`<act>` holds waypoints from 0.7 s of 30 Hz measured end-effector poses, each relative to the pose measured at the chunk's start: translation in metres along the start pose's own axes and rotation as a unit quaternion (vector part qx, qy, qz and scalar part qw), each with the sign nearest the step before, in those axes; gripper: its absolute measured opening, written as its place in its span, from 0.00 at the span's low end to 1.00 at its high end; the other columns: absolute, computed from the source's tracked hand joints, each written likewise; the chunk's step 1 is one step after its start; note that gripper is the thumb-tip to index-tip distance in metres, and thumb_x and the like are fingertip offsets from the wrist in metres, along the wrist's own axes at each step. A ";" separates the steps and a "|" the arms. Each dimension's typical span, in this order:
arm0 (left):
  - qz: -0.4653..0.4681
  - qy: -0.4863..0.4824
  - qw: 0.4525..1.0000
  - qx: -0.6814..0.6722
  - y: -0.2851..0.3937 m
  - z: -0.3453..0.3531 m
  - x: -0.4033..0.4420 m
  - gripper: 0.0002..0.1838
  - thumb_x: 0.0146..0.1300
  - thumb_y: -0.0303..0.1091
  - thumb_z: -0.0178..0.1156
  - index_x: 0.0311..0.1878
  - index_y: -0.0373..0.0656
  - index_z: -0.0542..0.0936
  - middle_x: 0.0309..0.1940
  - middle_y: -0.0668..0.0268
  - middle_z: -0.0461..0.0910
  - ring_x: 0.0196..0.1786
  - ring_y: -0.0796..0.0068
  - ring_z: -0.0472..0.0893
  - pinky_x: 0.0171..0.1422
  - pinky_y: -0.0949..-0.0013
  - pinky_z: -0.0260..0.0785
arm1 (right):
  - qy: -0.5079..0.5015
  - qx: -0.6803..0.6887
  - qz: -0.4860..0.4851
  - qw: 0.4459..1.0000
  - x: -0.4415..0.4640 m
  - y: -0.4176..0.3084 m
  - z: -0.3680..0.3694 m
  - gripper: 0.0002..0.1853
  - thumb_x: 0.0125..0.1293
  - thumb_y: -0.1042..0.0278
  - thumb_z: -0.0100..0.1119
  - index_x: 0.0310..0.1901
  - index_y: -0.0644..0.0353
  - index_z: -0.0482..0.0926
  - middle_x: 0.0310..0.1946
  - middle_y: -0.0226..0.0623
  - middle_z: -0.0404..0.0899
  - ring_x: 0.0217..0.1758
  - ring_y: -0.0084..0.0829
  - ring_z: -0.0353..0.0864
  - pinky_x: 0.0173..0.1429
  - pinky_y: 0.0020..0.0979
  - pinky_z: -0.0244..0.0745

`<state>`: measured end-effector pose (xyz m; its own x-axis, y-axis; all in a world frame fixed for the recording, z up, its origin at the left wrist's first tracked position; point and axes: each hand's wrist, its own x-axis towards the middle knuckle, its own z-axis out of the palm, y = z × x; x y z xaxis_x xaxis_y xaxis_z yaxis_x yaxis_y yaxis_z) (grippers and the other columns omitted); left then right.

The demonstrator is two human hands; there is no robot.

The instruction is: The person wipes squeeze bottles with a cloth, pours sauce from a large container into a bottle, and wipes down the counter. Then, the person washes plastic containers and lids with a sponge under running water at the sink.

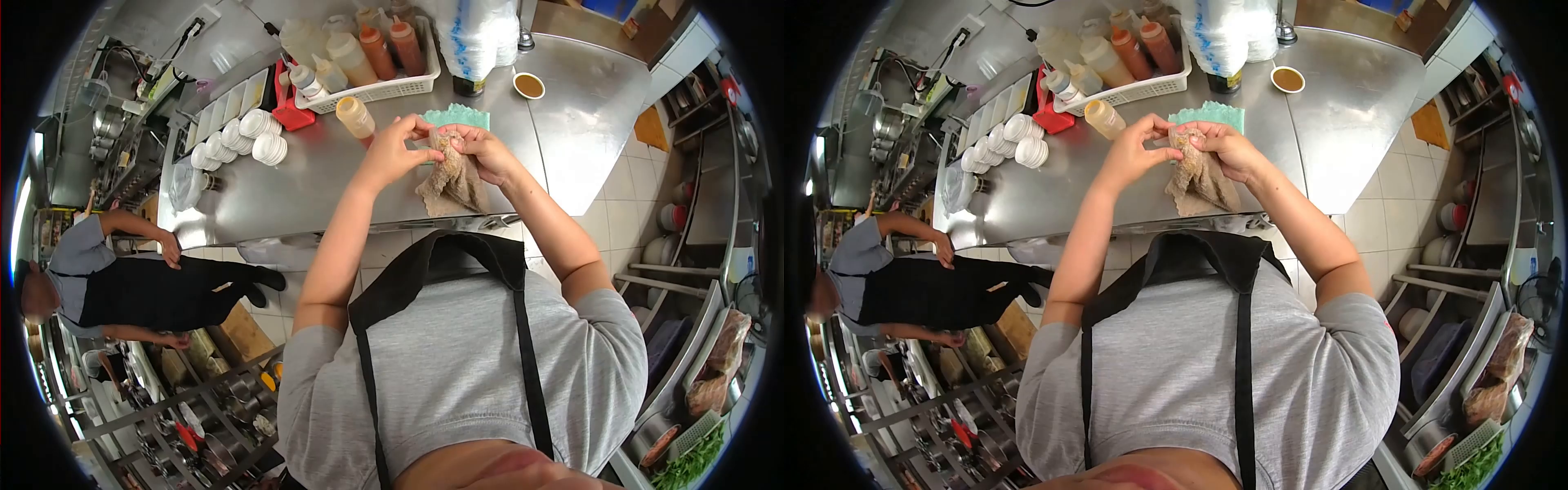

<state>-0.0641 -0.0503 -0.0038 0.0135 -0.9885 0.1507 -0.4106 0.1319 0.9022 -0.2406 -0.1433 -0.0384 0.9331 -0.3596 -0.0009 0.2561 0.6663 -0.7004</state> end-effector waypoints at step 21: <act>-0.177 -0.083 0.848 -0.493 -0.035 -0.009 -0.006 0.22 0.63 0.46 0.55 0.49 0.35 0.73 0.38 0.59 0.79 0.42 0.70 0.78 0.54 0.64 0.69 | -0.029 -0.846 -0.317 0.428 0.007 -0.039 0.052 0.15 0.46 0.79 0.54 0.38 0.55 0.80 0.32 0.34 0.66 0.41 0.35 0.70 0.43 0.33 0.71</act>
<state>-0.0415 -0.0477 -0.0323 -0.1845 -0.9653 -0.1846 0.5547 -0.2573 0.7912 -0.2315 -0.1378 0.0258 0.8286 -0.0688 0.5555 -0.0416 -0.9972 -0.0614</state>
